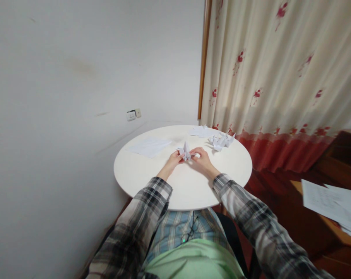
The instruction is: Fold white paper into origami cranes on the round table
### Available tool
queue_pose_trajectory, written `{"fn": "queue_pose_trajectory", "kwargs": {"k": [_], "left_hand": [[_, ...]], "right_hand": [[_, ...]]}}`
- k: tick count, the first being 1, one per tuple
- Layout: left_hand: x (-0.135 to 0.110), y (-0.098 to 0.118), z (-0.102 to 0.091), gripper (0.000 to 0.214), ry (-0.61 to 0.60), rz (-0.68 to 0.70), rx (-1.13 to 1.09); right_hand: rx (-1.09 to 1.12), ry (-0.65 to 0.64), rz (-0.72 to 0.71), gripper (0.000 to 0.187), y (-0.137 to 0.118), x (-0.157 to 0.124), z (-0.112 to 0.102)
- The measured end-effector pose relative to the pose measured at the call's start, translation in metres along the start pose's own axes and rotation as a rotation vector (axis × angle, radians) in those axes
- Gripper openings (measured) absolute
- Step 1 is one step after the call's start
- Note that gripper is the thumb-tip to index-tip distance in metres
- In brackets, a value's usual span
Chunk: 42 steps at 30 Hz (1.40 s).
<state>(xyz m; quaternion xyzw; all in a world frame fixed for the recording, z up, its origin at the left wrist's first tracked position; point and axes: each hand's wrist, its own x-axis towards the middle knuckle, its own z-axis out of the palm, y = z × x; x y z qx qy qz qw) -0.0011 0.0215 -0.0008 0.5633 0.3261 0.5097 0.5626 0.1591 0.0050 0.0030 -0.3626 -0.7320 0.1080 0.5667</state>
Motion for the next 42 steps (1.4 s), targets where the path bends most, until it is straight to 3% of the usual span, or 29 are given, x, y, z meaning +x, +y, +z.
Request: {"fn": "queue_pose_trajectory", "kwargs": {"k": [7,11,16,24,34,42], "left_hand": [[-0.001,0.002,0.001,0.038,0.023,-0.014,-0.026],[-0.002,0.006,0.003,0.040,0.045,0.029,-0.062],[-0.002,0.008,0.003,0.037,0.070,0.062,-0.086],[-0.002,0.007,0.002,0.035,0.062,0.086,-0.137],[-0.005,0.011,0.004,0.032,0.038,0.087,-0.159],[-0.003,0.011,0.004,0.031,0.032,0.094,-0.025]], "right_hand": [[0.040,0.005,-0.012,0.006,-0.002,0.000,0.000],[0.154,0.063,0.106,0.003,0.004,0.000,0.003],[0.398,0.111,0.305,0.014,0.010,0.004,0.007],[0.594,0.114,0.417,0.016,0.007,0.006,0.004],[0.658,0.105,0.516,0.023,0.011,0.004,0.005],[0.609,0.108,0.552,0.024,0.011,0.002,0.007]]}}
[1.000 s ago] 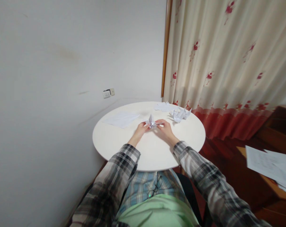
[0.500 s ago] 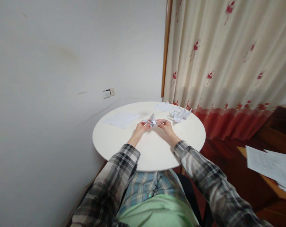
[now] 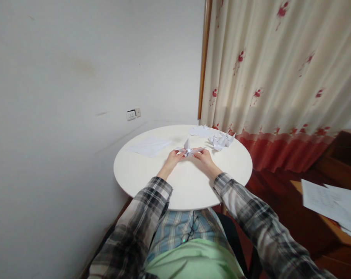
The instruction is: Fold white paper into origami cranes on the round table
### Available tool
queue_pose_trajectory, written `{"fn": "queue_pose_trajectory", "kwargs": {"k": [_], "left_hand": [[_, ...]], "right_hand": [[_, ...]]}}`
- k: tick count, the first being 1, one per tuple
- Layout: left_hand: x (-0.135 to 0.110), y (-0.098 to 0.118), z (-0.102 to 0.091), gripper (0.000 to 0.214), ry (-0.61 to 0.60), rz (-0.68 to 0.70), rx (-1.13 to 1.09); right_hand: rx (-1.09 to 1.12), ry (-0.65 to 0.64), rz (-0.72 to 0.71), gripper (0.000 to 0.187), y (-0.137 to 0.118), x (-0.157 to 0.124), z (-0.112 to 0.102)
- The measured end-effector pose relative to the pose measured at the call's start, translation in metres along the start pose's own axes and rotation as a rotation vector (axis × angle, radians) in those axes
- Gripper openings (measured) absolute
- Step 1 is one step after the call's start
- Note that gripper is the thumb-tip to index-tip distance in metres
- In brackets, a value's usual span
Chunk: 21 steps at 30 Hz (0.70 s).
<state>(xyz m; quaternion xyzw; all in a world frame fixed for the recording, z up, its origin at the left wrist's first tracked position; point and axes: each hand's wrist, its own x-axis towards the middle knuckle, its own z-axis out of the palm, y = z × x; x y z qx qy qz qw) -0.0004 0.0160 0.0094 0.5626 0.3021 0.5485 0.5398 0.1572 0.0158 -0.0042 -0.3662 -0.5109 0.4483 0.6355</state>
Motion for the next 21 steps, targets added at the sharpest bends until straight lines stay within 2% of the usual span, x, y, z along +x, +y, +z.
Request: {"fn": "queue_pose_trajectory", "kwargs": {"k": [5,10,15,21], "left_hand": [[0.0008,-0.0014,0.0009,0.035,0.004,-0.006,0.016],[0.0010,-0.0022,0.0022,0.036,0.018,-0.021,-0.069],[0.0005,-0.0034,0.0006,0.031,0.003,-0.020,-0.160],[-0.0048,0.0027,0.0021,0.027,-0.001,-0.035,-0.163]], "right_hand": [[-0.016,-0.002,-0.027,0.023,-0.0033,-0.0006,0.0013],[-0.037,-0.005,-0.051,0.024,-0.0042,-0.0003,0.0006],[0.016,0.015,-0.021,0.029,-0.0049,-0.0004,0.0006],[0.099,-0.011,0.012,0.032,-0.0079,-0.0028,0.0021]]}}
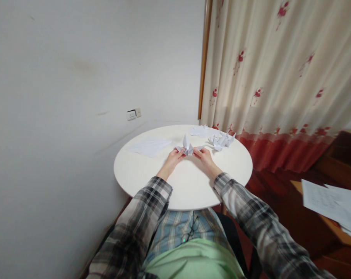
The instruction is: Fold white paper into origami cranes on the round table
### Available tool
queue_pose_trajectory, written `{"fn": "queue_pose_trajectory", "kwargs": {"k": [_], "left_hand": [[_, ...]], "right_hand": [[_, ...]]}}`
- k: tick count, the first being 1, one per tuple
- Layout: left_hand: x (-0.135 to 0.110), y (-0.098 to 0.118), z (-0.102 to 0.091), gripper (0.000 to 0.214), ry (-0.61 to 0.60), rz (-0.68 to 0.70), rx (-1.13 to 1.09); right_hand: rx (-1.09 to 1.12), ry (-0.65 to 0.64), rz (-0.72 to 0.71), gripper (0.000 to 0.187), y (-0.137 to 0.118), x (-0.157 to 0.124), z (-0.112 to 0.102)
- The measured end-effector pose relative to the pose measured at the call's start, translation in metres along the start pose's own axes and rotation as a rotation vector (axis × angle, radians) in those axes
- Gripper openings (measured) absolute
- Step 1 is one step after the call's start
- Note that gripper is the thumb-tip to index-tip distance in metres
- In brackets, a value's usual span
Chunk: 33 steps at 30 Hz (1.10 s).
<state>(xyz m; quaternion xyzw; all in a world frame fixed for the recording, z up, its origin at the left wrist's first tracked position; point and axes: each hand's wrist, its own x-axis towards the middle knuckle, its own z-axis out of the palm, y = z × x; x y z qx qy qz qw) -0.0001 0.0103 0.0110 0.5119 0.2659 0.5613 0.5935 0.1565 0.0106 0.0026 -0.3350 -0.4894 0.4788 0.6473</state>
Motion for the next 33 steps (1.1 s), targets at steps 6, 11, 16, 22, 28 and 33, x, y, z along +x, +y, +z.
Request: {"fn": "queue_pose_trajectory", "kwargs": {"k": [6,11,16,22,28,33], "left_hand": [[-0.002,0.003,0.002,0.026,-0.028,-0.010,-0.006],[-0.001,0.001,0.001,0.025,-0.045,-0.048,0.017],[-0.002,0.004,0.001,0.025,-0.066,-0.045,0.040],[-0.002,0.002,0.001,0.032,-0.020,-0.033,0.114],[0.003,-0.007,-0.006,0.036,0.047,0.006,0.100],[0.002,-0.005,-0.004,0.037,0.076,-0.028,0.045]], "right_hand": [[0.004,-0.021,0.000,0.035,0.002,0.001,-0.001],[-0.010,-0.040,-0.001,0.035,0.000,0.000,-0.001],[0.022,-0.025,0.008,0.035,0.000,0.000,-0.001],[-0.046,-0.067,-0.003,0.034,-0.001,-0.001,0.000],[-0.094,-0.131,-0.026,0.028,-0.001,-0.003,0.003],[-0.119,-0.160,-0.055,0.028,0.001,-0.003,0.001]]}}
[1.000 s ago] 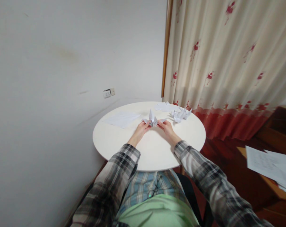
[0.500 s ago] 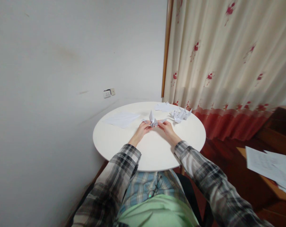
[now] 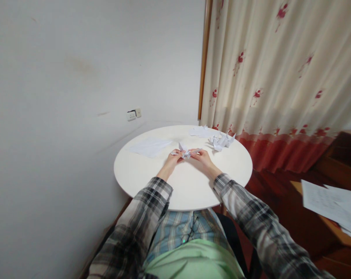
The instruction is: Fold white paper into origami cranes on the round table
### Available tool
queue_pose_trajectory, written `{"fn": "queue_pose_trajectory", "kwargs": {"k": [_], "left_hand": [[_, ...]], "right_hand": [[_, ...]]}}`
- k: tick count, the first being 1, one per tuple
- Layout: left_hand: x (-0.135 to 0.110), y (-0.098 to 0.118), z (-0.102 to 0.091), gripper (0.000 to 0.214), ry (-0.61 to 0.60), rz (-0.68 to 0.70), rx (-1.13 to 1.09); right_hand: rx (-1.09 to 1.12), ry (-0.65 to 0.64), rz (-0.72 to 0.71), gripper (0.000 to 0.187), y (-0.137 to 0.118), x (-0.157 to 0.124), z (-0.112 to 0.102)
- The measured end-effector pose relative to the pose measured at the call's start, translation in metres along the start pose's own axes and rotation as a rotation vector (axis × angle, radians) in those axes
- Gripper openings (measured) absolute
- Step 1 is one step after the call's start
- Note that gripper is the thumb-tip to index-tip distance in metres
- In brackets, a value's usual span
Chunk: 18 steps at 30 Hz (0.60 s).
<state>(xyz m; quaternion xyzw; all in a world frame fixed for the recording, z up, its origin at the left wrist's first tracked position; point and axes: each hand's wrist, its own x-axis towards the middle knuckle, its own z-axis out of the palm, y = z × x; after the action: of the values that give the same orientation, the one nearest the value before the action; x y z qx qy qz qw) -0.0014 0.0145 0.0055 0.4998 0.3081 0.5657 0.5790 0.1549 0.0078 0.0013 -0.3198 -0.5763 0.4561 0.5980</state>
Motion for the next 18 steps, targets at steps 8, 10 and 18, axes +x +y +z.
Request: {"fn": "queue_pose_trajectory", "kwargs": {"k": [8,10,18], "left_hand": [[-0.0032,0.0039,0.0024,0.038,0.035,-0.024,-0.035],[-0.0030,0.0039,0.0023,0.039,0.042,-0.027,-0.029],[-0.0014,0.0020,0.0013,0.040,0.045,-0.002,-0.009]], "right_hand": [[0.003,-0.003,-0.012,0.028,0.0018,0.0014,-0.0013],[0.002,0.004,-0.015,0.028,0.0016,0.0013,-0.0012],[-0.013,-0.007,-0.004,0.029,0.0026,0.0030,-0.0024]]}}
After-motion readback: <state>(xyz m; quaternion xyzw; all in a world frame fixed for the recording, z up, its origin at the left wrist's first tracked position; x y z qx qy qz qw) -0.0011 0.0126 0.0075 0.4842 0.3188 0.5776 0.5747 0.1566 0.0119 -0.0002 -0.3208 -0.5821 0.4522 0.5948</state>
